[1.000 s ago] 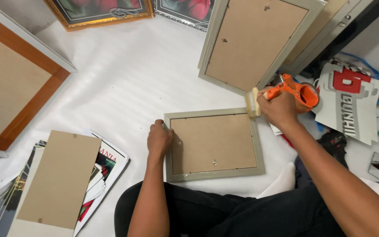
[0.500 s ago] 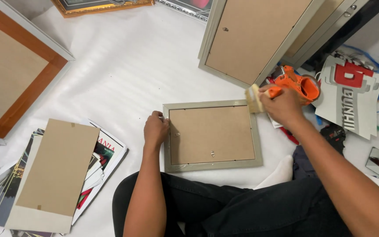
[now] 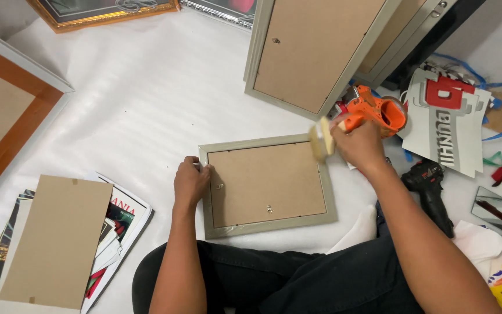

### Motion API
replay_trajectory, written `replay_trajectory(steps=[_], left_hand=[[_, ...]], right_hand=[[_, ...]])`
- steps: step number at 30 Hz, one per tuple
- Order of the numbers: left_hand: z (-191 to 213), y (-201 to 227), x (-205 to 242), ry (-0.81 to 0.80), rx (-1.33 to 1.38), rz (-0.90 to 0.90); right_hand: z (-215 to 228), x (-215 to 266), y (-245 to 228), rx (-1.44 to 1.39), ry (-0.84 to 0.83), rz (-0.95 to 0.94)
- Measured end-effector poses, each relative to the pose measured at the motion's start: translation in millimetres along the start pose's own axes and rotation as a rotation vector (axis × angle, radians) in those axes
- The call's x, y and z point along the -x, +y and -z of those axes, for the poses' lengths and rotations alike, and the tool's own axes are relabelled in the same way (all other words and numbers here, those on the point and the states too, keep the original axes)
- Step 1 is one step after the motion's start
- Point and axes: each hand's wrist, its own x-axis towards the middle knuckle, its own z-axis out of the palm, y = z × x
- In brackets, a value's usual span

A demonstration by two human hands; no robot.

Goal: Assembling and cleaning picture frames by brushing and wiping the backing

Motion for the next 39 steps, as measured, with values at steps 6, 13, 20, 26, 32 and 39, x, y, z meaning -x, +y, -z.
replay_trajectory(steps=[6, 13, 20, 26, 32, 39], left_hand=[[5.1, 12.4, 11.4, -0.034, 0.004, 0.028], [20.7, 42.9, 33.9, -0.121, -0.075, 0.033], [8.3, 29.5, 25.0, -0.087, -0.094, 0.007], [6.9, 25.9, 21.6, -0.089, -0.104, -0.019], [8.8, 26.0, 23.4, -0.097, -0.106, -0.002], [10.3, 25.2, 23.1, -0.091, -0.089, -0.010]], right_hand=[[15.4, 7.1, 11.7, -0.119, 0.222, -0.030], [21.0, 38.8, -26.7, -0.096, -0.329, -0.044], [4.3, 23.8, -32.7, 0.005, -0.155, -0.044], [19.9, 26.7, -24.5, -0.063, 0.028, 0.041], [13.0, 63.0, -62.5, -0.093, -0.652, -0.098], [18.8, 35.9, -45.5, -0.193, -0.183, 0.189]])
